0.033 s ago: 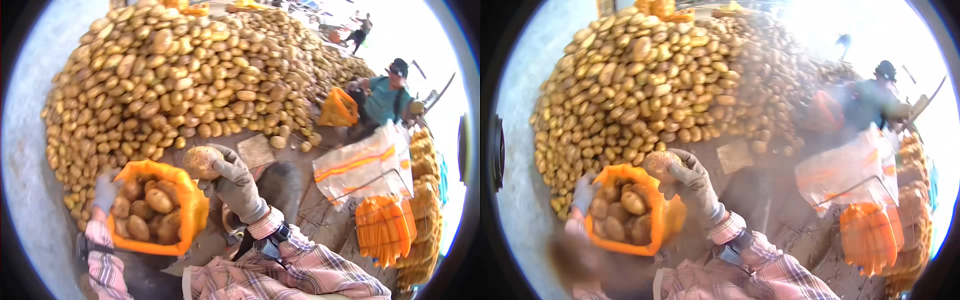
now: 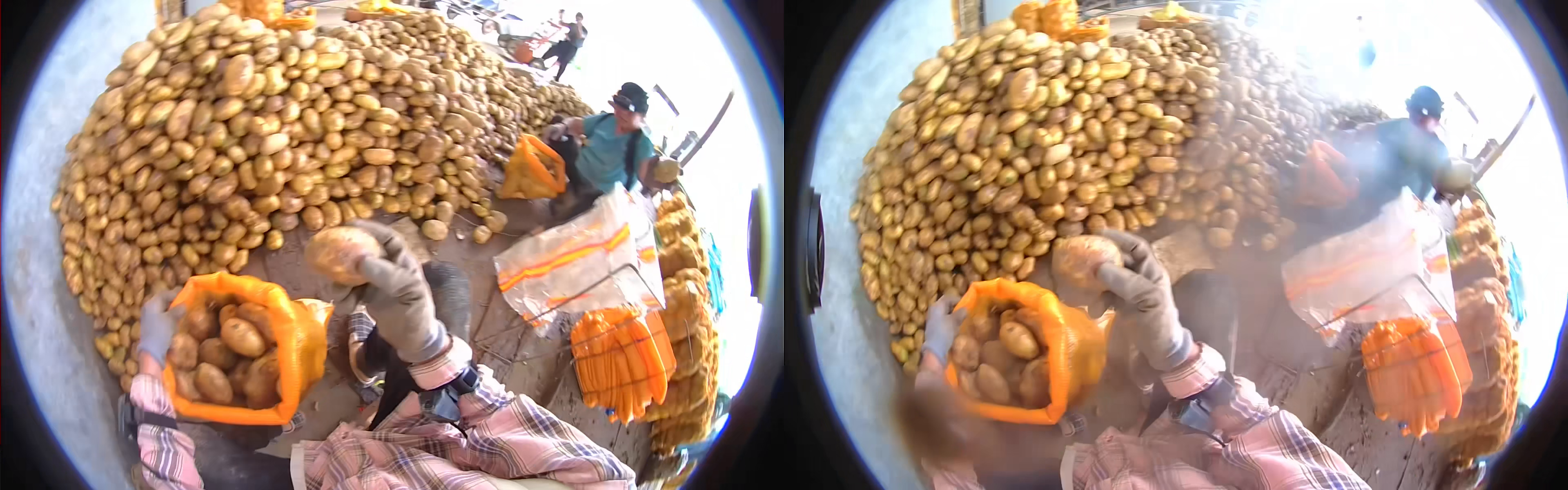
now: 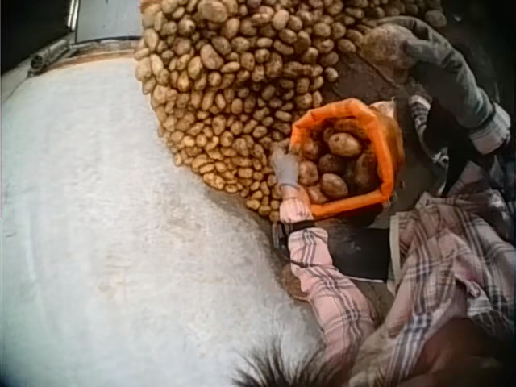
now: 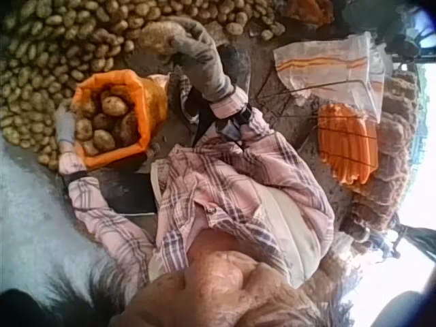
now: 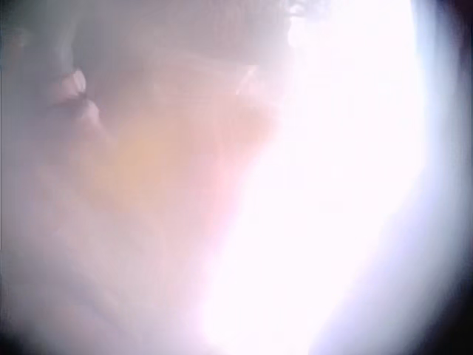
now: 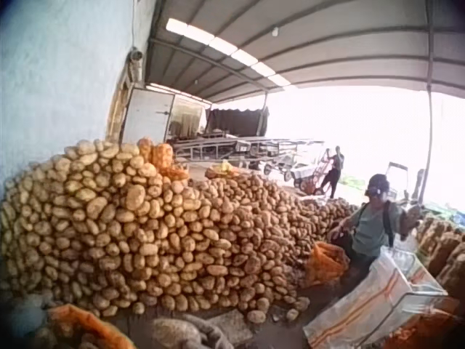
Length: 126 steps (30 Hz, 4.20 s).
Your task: The recorder sorts and bags potatoes in an agricultural packing shed.
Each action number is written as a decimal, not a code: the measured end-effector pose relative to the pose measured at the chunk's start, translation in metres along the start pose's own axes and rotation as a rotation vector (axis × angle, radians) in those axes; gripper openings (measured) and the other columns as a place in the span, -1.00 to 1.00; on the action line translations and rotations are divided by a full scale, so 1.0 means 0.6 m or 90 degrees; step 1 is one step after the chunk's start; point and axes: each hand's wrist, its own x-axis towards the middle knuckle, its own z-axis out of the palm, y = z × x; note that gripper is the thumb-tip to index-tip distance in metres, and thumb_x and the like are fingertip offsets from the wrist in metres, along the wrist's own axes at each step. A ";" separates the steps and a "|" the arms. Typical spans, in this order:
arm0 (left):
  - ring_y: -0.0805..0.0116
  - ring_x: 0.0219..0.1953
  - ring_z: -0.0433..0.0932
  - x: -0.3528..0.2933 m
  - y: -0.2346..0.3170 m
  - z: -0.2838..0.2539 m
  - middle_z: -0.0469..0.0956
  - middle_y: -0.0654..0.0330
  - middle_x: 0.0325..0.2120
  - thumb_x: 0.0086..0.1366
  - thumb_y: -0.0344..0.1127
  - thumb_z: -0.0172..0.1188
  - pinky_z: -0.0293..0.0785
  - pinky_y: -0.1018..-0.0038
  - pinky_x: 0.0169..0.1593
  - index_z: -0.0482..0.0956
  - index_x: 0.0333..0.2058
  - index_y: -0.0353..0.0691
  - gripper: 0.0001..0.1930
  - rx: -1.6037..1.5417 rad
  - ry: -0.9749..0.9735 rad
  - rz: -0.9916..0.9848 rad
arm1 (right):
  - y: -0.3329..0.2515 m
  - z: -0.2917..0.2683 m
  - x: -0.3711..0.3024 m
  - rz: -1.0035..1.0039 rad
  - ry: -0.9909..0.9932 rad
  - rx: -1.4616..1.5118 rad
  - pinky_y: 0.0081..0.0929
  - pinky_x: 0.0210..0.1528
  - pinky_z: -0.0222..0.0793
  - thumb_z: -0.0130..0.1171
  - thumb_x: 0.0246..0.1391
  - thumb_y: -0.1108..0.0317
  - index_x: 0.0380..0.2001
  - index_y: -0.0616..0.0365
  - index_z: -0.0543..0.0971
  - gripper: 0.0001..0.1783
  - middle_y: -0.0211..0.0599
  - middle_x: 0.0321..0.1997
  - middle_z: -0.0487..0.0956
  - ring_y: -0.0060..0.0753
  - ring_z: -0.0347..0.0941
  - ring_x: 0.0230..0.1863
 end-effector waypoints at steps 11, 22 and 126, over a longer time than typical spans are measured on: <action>0.51 -0.29 0.44 -0.002 0.061 0.010 0.54 0.25 -0.35 0.20 -0.68 0.18 0.41 0.58 -0.17 0.54 -0.18 -0.39 -0.80 -0.089 -0.023 -0.001 | -0.641 -0.480 -0.081 -0.366 0.754 -1.176 -0.40 0.14 0.42 0.26 0.16 0.41 0.17 0.17 0.50 -0.51 -0.20 0.12 0.60 -0.34 0.54 0.11; 0.47 -0.22 0.46 -0.028 0.175 0.029 0.51 0.20 -0.27 0.20 -0.56 0.16 0.43 0.51 -0.06 0.47 -0.18 -0.36 -0.80 -0.294 0.046 -0.220 | -0.008 -0.701 0.317 0.251 0.204 -1.118 -0.31 0.16 0.41 0.20 0.13 0.31 0.18 0.15 0.49 -0.48 -0.04 0.20 0.51 -0.13 0.49 0.18; 0.03 -0.16 0.54 -0.037 0.169 0.020 0.53 0.04 -0.25 0.04 -0.18 0.48 0.48 0.25 -0.08 0.60 -0.06 -0.26 -0.51 0.110 0.092 0.024 | -0.009 -0.126 0.423 -0.261 -0.195 -1.103 -0.31 0.23 0.42 0.35 0.11 0.36 0.12 0.13 0.55 -0.52 -0.10 0.16 0.53 -0.14 0.49 0.17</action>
